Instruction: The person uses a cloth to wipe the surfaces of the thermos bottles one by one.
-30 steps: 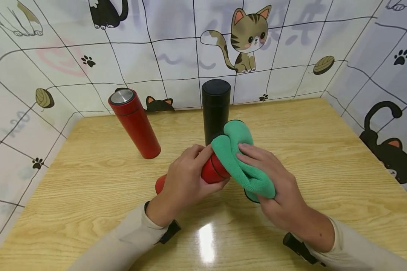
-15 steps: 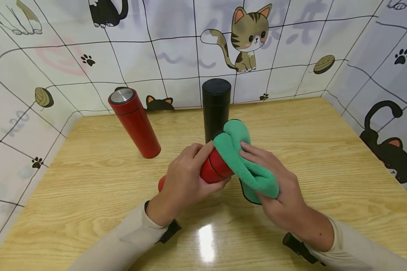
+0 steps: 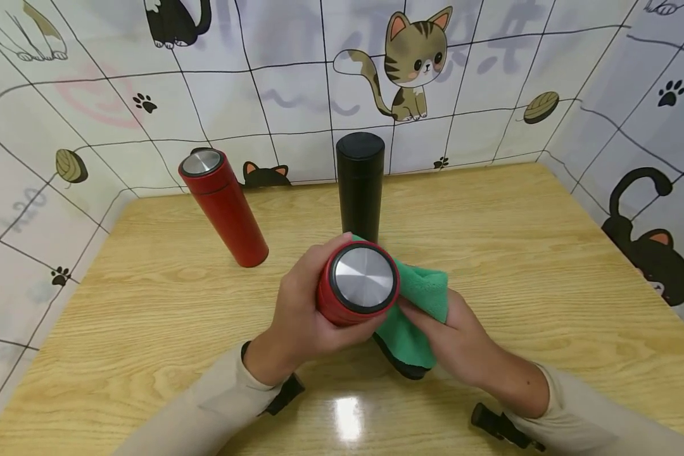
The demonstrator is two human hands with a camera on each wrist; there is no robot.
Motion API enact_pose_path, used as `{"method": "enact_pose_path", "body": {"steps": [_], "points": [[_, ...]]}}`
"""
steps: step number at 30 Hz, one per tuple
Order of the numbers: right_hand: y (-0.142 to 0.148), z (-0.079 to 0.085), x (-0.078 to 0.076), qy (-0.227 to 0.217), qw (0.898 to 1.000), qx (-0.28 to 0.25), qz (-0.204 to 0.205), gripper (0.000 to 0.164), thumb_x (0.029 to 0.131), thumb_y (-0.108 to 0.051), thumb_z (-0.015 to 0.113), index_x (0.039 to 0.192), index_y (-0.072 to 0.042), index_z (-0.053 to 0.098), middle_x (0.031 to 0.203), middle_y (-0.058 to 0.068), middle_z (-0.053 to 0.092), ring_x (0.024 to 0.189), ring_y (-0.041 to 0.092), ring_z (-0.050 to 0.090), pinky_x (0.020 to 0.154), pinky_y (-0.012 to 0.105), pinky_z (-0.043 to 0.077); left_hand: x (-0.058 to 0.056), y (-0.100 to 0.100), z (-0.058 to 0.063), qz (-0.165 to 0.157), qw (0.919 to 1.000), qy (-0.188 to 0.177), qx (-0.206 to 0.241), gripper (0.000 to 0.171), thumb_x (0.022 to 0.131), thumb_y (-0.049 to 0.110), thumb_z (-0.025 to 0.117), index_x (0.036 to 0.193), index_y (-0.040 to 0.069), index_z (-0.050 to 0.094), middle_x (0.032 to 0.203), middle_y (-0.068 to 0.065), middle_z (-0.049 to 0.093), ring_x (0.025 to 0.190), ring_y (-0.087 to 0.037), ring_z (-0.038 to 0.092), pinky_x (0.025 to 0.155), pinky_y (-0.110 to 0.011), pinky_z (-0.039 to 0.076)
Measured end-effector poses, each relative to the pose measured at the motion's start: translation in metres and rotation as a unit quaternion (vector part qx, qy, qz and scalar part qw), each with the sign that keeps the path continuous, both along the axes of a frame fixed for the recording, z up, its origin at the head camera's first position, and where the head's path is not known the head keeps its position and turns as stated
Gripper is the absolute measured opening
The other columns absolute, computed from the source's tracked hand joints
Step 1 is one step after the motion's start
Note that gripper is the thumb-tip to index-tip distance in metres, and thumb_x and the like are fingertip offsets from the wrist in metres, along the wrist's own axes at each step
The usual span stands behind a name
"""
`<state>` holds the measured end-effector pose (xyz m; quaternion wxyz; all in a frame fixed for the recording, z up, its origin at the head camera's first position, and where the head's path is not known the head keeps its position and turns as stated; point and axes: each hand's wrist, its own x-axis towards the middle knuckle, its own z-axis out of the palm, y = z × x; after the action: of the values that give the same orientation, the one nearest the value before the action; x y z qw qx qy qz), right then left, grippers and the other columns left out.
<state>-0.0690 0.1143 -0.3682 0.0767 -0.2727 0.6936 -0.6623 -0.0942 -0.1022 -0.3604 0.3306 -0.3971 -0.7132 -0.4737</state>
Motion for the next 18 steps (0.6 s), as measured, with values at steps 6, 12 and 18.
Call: {"method": "enact_pose_path", "body": {"steps": [6, 12, 18], "points": [[-0.001, -0.002, -0.004, -0.052, 0.998, 0.039, -0.004, 0.043, 0.106, -0.011, 0.046, 0.148, -0.005, 0.046, 0.143, 0.017, 0.055, 0.122, 0.01, 0.061, 0.098, 0.025, 0.053, 0.005, -0.003, -0.008, -0.062, 0.995, 0.009, 0.078, 0.086, 0.081, 0.036, 0.079, 0.131, -0.02, 0.038, 0.127, -0.024, 0.058, 0.111, -0.028, 0.063, 0.1, -0.036, 0.052], [0.001, 0.001, -0.011, -0.093, 0.992, 0.073, -0.054, 0.045, 0.105, -0.018, 0.049, 0.148, -0.006, 0.045, 0.146, 0.015, 0.053, 0.129, 0.027, 0.056, 0.097, 0.023, 0.05, 0.005, -0.001, -0.009, -0.174, 0.9678, 0.035, 0.178, 0.088, 0.08, 0.024, 0.077, 0.136, -0.02, 0.026, 0.129, -0.015, 0.059, 0.115, -0.022, 0.062, 0.1, -0.034, 0.051], [0.004, 0.001, -0.017, -0.153, 0.984, 0.07, -0.057, 0.047, 0.106, -0.025, 0.047, 0.15, -0.008, 0.042, 0.147, 0.017, 0.051, 0.128, 0.029, 0.057, 0.096, 0.028, 0.052, 0.008, 0.006, 0.004, -0.218, 0.9409, 0.007, 0.259, 0.078, 0.088, 0.028, 0.068, 0.146, -0.004, 0.027, 0.118, -0.014, 0.063, 0.103, -0.024, 0.068, 0.093, -0.038, 0.057]]}}
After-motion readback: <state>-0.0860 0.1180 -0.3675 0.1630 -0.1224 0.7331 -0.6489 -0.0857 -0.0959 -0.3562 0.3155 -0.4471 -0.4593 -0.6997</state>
